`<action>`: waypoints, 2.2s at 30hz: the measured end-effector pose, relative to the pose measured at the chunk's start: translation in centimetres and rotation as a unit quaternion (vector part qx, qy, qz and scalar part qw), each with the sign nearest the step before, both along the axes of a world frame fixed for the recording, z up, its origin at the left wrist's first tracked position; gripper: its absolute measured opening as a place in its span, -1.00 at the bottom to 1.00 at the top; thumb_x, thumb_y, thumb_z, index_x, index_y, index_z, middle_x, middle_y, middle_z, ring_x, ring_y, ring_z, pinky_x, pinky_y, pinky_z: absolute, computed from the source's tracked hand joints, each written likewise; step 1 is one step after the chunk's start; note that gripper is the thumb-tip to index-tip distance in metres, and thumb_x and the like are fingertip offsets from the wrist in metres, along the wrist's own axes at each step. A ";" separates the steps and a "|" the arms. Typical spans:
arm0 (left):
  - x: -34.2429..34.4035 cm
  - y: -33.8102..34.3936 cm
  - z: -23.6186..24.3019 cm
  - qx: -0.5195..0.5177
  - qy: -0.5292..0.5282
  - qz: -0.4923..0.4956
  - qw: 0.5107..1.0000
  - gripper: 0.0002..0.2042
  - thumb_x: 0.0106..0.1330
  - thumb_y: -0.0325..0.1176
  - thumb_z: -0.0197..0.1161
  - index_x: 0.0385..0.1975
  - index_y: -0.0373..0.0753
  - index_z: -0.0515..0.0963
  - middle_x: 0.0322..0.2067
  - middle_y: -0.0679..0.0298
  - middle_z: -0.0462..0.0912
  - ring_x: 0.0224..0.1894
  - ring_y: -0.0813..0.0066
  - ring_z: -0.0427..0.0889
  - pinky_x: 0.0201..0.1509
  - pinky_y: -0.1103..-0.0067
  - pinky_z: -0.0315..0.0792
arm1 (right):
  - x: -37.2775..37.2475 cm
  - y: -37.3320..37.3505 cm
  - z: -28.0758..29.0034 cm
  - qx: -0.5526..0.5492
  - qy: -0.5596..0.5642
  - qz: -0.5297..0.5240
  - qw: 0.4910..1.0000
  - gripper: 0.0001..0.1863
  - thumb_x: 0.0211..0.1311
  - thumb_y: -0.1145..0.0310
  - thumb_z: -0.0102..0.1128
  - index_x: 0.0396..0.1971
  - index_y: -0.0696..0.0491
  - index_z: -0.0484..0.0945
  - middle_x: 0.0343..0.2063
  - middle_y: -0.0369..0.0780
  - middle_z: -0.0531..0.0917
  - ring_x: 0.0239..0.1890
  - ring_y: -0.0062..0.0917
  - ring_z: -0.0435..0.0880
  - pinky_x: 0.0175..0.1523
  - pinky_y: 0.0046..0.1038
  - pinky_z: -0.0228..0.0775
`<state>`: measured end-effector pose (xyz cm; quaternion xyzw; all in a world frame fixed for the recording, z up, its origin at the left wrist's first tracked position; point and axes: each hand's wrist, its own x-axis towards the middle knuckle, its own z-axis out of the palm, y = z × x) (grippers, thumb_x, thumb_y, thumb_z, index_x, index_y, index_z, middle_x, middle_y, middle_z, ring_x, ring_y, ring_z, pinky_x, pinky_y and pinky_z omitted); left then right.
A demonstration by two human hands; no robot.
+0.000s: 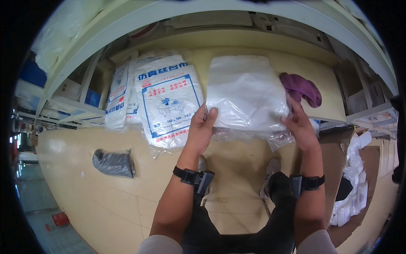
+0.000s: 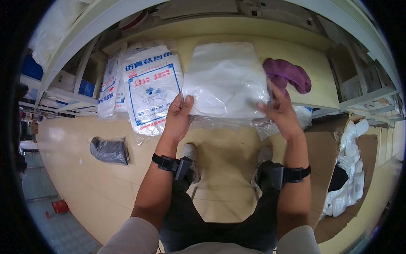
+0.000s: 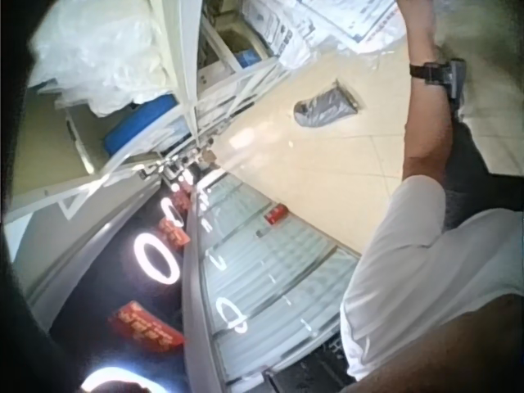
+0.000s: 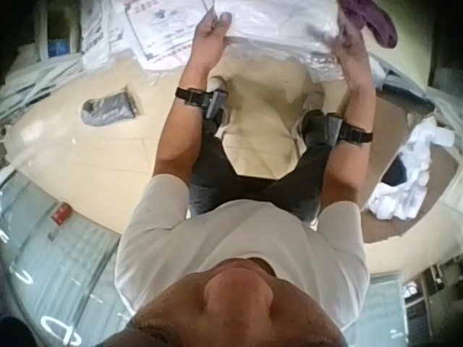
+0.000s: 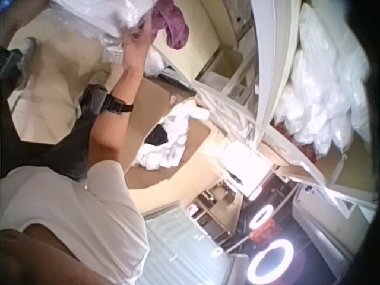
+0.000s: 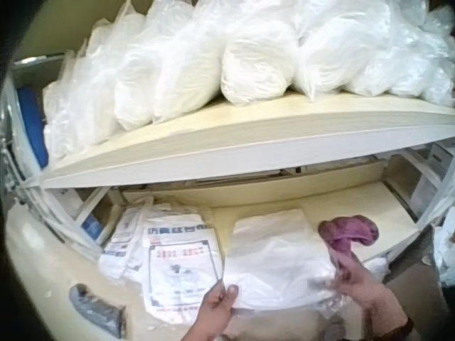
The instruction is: The person wipes the plastic-wrapped packages on a shelf with a purple cloth. They handle each package one at a time, wiping the front and back surfaces, then placing them back on the shelf.
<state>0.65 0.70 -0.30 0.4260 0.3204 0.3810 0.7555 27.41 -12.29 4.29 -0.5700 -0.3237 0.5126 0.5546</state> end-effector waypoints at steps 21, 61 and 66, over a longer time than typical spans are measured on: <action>-0.5 -0.9 -0.1 -0.017 0.250 -0.047 0.967 -0.64 0.52 -0.08 0.18 -0.04 -0.31 0.55 -0.45 0.36 0.57 -0.53 0.61 0.52 -0.53 0.63 0.44 | 1.4 0.1 -3.8 -0.185 -0.061 -0.039 0.980 -0.70 0.31 0.30 0.39 -0.14 0.21 0.59 -0.43 -0.28 0.60 -0.41 -0.56 0.69 -0.45 -0.52 0.48; 0.0 -0.4 -1.0 -0.181 0.261 -0.047 0.947 -0.37 0.49 -0.03 0.21 0.38 -0.34 0.32 0.22 0.08 0.54 0.20 0.30 0.56 0.26 0.46 0.45 | 0.3 0.4 -2.4 -0.137 -0.062 0.000 0.989 -0.56 0.31 0.09 0.40 -0.02 0.13 0.62 -0.31 -0.33 0.69 -0.36 -0.67 0.54 -0.27 -0.54 0.42; -0.3 -0.8 -1.4 -0.148 0.118 -0.061 0.980 -0.43 0.47 -0.16 0.25 0.36 -0.33 0.30 0.18 0.11 0.55 0.15 0.28 0.61 0.16 0.43 0.55 | 0.3 0.6 -1.7 -0.118 0.002 -0.055 0.992 -0.56 0.35 0.19 0.37 0.11 0.09 0.55 -0.23 -0.34 0.69 -0.27 -0.72 0.58 -0.14 -0.63 0.43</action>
